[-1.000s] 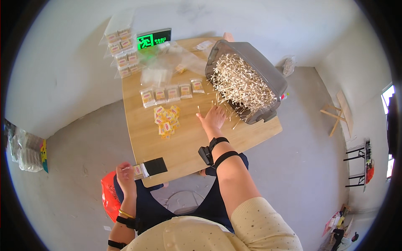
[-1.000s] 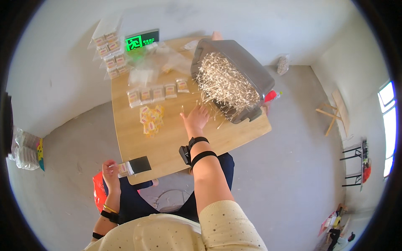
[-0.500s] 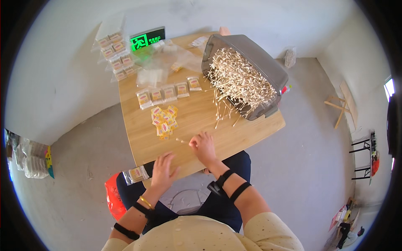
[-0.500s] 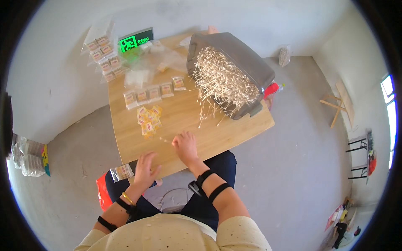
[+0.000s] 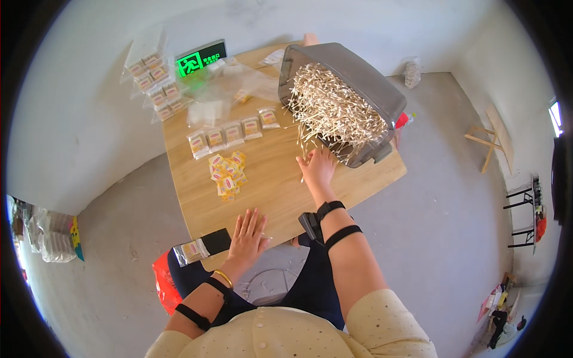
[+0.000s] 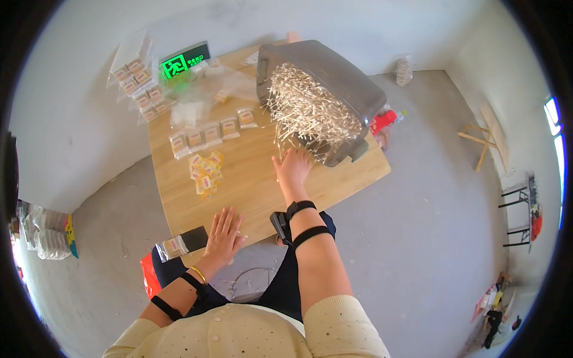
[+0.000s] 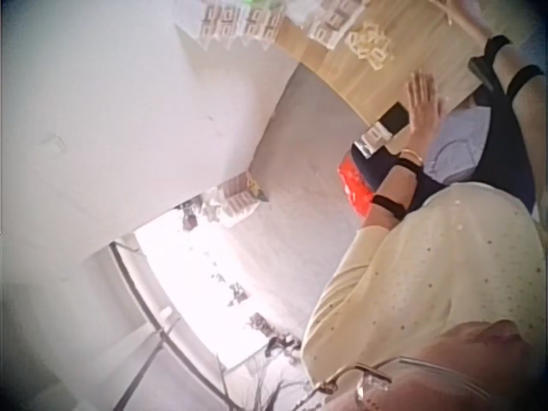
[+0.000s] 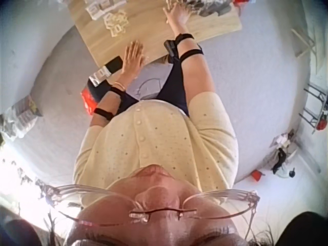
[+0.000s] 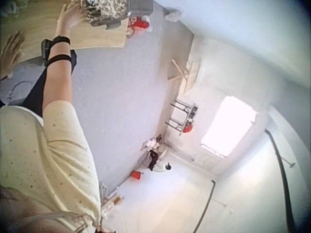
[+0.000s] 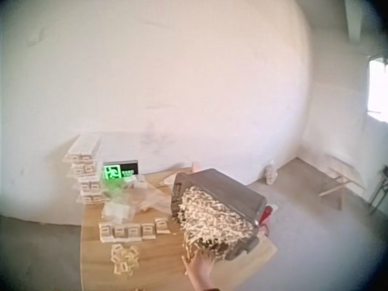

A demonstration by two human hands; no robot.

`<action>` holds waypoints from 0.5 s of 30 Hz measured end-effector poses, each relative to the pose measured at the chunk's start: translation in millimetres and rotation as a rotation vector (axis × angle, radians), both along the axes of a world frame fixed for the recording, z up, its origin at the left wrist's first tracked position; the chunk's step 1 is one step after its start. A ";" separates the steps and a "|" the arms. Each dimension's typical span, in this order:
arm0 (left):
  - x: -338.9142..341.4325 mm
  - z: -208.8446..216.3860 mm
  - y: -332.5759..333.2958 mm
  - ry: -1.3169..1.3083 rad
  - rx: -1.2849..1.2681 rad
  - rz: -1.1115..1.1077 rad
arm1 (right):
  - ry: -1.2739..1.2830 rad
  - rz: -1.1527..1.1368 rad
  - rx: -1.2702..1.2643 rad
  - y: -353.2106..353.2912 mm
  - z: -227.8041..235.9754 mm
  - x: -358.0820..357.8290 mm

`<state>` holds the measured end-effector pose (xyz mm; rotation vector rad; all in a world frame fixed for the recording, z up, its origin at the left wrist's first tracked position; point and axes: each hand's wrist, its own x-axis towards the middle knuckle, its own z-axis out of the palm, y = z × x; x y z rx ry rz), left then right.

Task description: Counting and placing cotton swabs into small plastic bags.

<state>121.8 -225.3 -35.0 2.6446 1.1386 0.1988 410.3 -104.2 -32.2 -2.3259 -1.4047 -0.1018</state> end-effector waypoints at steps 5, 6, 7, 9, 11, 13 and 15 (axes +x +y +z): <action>-2.4 -2.4 7.2 -0.101 -0.029 0.046 | 0.202 -0.026 -0.189 16.8 -10.5 -2.8; -2.6 -2.6 10.5 -0.112 -0.020 0.069 | 0.225 0.029 -0.180 11.9 -12.4 -7.6; -3.6 -1.7 12.3 -0.122 -0.014 0.095 | 0.249 0.087 -0.176 5.0 -14.2 -15.1; -2.7 -0.7 14.8 -0.137 -0.018 0.120 | 0.250 0.276 -0.098 -10.9 -17.9 -32.4; -2.0 1.1 15.7 -0.150 -0.022 0.134 | 0.273 0.438 -0.061 -27.5 -18.6 -50.2; -1.1 1.9 17.2 -0.167 -0.023 0.143 | 0.312 0.580 -0.062 -39.9 -15.3 -66.9; -3.3 3.2 16.5 -0.186 -0.026 0.157 | 0.317 0.654 -0.064 -48.5 -8.3 -82.2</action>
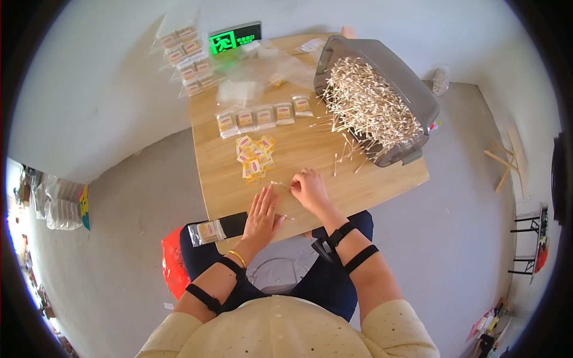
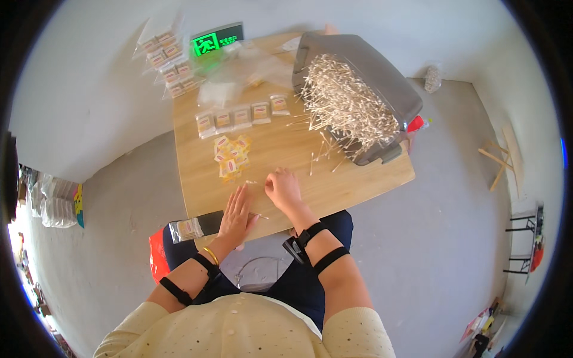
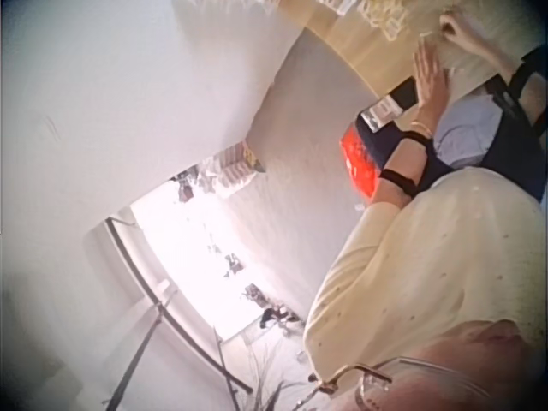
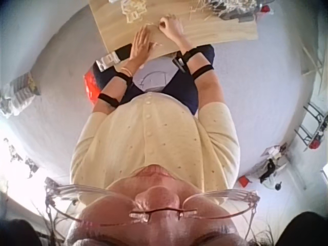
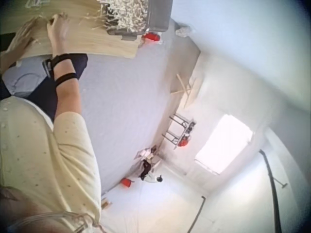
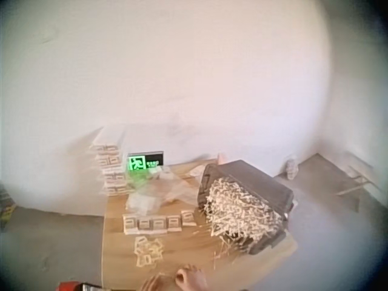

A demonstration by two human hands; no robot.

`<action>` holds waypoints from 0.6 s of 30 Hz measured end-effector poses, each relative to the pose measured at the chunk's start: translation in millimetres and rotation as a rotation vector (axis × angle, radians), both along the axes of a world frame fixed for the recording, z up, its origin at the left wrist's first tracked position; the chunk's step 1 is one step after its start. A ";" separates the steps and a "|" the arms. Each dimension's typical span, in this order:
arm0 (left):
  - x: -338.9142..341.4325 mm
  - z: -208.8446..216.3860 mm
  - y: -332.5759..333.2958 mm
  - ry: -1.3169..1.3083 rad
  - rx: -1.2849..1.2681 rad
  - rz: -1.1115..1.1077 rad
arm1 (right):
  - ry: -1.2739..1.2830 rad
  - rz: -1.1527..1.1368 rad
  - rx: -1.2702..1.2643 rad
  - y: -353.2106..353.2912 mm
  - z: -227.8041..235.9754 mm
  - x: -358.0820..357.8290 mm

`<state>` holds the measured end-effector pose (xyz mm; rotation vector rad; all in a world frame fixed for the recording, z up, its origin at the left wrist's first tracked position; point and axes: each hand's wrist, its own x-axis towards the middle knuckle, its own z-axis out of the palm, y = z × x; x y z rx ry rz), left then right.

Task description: Counting and placing cotton swabs into small plastic bags.

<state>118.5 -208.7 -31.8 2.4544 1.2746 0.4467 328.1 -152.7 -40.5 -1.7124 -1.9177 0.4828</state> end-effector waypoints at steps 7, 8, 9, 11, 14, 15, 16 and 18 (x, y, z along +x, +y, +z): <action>3.5 -0.3 4.0 0.154 0.058 -0.041 | 0.196 0.030 -0.157 -7.6 4.3 9.3; 3.6 -2.0 3.8 0.152 0.053 -0.035 | 0.186 -0.019 -0.142 -9.4 3.4 12.6; 2.9 -3.5 3.4 0.150 0.047 -0.030 | 0.175 -0.068 -0.127 -11.7 1.5 15.8; 2.0 -3.0 3.2 0.136 0.030 -0.017 | 0.097 -0.229 -0.024 -14.3 4.7 21.0; 2.8 -0.2 1.3 0.081 0.019 -0.009 | -0.083 -0.503 0.176 -16.4 5.9 40.7; 3.4 1.0 1.2 0.054 0.029 -0.009 | -0.122 -0.550 0.202 -13.8 -1.0 50.2; 3.1 1.6 1.3 0.030 0.038 -0.009 | -0.159 -0.597 0.226 -11.3 -3.3 55.2; 3.2 2.9 0.9 0.016 0.049 -0.007 | -0.152 -0.570 0.213 -7.8 -9.2 60.8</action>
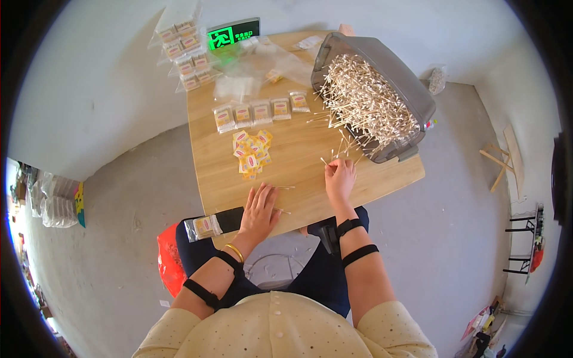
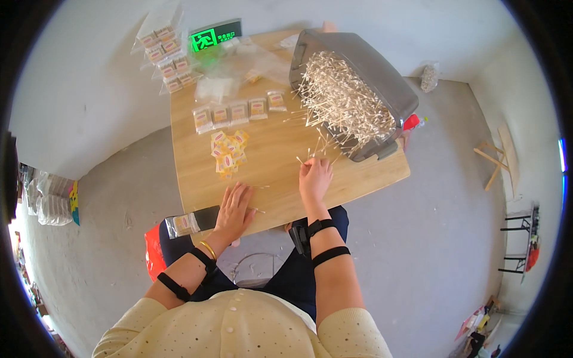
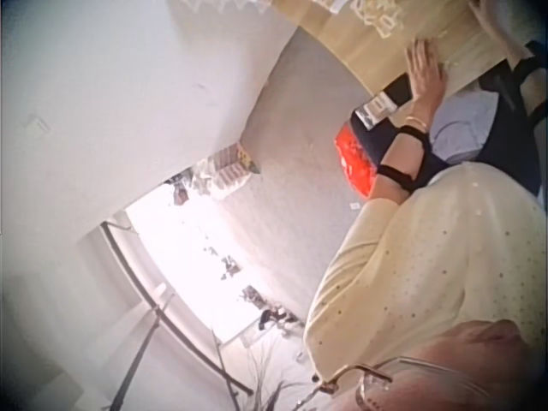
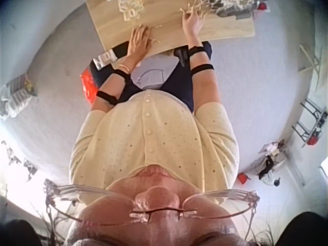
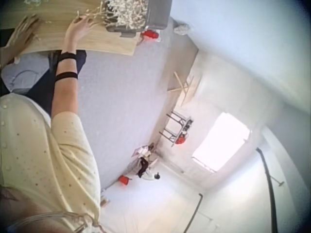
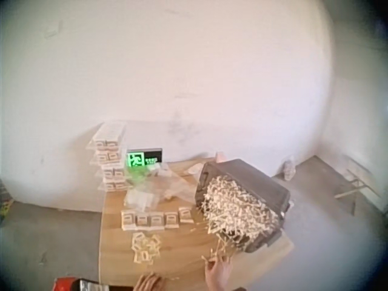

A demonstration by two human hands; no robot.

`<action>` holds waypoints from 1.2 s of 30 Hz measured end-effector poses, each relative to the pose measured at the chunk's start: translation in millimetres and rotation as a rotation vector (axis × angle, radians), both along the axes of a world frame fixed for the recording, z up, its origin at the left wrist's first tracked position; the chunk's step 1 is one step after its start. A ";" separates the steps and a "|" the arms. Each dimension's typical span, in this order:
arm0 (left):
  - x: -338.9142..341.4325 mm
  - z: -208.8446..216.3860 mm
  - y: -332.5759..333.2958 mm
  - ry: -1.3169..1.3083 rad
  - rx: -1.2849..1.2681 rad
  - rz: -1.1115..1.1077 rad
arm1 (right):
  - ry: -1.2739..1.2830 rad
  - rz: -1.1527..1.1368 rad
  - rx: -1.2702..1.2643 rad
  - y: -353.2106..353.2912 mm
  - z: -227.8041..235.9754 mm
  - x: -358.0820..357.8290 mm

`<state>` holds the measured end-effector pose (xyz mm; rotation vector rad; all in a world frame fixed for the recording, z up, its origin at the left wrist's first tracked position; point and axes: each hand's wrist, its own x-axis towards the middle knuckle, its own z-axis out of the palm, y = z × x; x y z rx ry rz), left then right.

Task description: Counting and placing cotton swabs into small plastic bags.

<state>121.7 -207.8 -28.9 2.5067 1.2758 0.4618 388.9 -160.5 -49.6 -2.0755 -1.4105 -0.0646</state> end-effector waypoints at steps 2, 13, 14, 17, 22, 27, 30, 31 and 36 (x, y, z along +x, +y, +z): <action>1.0 0.5 1.1 -0.015 0.004 -0.005 | 0.022 0.071 -0.003 4.5 -8.6 1.8; 7.1 -0.8 11.6 0.025 -0.039 0.004 | 0.266 0.705 -0.034 -9.2 7.8 -68.3; 8.3 -2.4 13.3 0.051 -0.038 -0.006 | 0.250 0.602 -0.001 -8.2 6.9 -59.1; 9.7 -5.0 15.7 0.100 -0.033 -0.028 | 0.193 0.291 0.019 4.4 8.8 -9.7; 9.9 -3.7 13.5 0.087 -0.030 -0.027 | -0.007 0.072 -0.169 19.4 16.3 26.1; 9.6 -2.7 13.5 0.036 -0.038 -0.028 | -0.088 0.085 -0.193 15.1 9.7 11.7; 7.7 -2.2 13.8 0.034 -0.042 -0.025 | -0.096 0.134 -0.192 1.8 12.0 0.3; 7.7 -2.3 13.4 0.033 -0.046 -0.026 | -0.094 0.153 -0.192 -4.8 11.6 -2.1; 7.1 -4.5 13.8 0.029 -0.040 -0.029 | 0.018 0.308 -0.098 -28.3 6.2 -12.2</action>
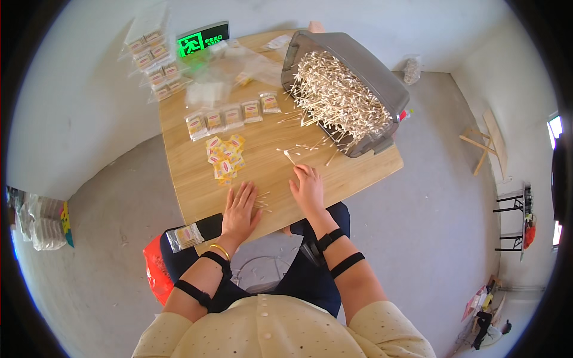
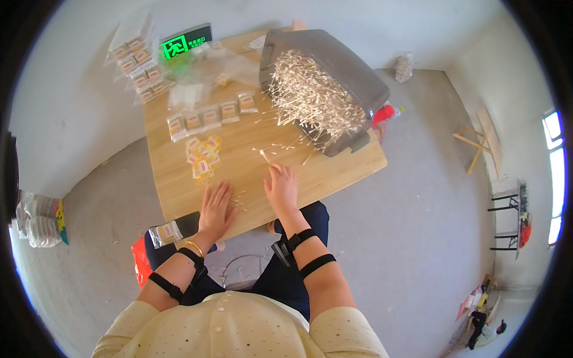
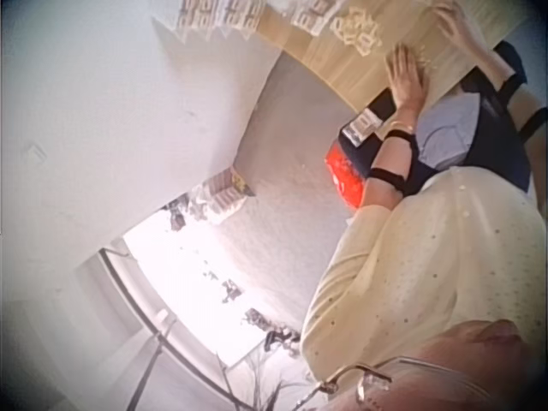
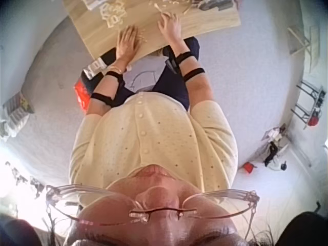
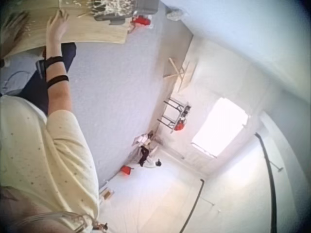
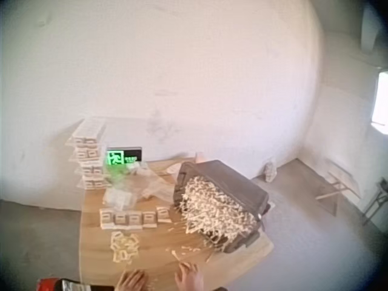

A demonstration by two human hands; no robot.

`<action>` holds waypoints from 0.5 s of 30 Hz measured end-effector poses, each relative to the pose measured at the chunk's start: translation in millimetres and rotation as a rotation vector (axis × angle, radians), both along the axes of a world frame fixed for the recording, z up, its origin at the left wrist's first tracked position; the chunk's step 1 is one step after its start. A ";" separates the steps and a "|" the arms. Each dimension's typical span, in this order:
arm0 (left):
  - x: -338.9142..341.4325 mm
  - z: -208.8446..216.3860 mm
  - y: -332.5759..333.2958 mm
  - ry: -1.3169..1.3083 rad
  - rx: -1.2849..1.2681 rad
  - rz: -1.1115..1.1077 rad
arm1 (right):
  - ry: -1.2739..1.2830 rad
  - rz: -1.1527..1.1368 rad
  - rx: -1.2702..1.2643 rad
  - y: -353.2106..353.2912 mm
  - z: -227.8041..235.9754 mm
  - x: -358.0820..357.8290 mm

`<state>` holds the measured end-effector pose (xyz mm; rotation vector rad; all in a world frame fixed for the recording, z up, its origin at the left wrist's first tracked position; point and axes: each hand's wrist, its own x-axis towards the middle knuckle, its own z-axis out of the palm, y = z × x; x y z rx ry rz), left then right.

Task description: Counting and placing cotton swabs into small plastic bags.

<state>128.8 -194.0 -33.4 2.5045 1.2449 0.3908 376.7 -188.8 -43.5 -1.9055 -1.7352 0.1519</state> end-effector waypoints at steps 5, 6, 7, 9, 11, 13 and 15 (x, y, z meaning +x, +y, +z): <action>0.4 -0.3 0.5 -0.030 0.003 0.005 | 0.102 0.092 -0.008 -7.7 3.8 -9.6; 0.7 0.3 0.8 -0.035 0.003 0.005 | 0.118 0.092 0.011 -6.1 4.5 -11.1; 0.1 0.0 0.7 -0.038 0.001 0.006 | 0.136 0.093 0.030 -4.0 7.1 -14.3; -1.0 -0.6 0.6 -0.024 0.007 0.010 | 0.126 0.003 0.080 2.9 11.6 -22.3; 0.2 0.4 0.7 -0.014 0.008 0.007 | 0.100 -0.070 0.109 7.6 9.5 -27.3; 1.0 0.8 0.9 -0.004 0.005 0.005 | 0.063 -0.116 0.116 12.6 -0.9 -31.7; 1.2 0.7 1.1 -0.002 0.012 0.007 | 0.081 -0.040 0.050 13.1 -7.1 -41.2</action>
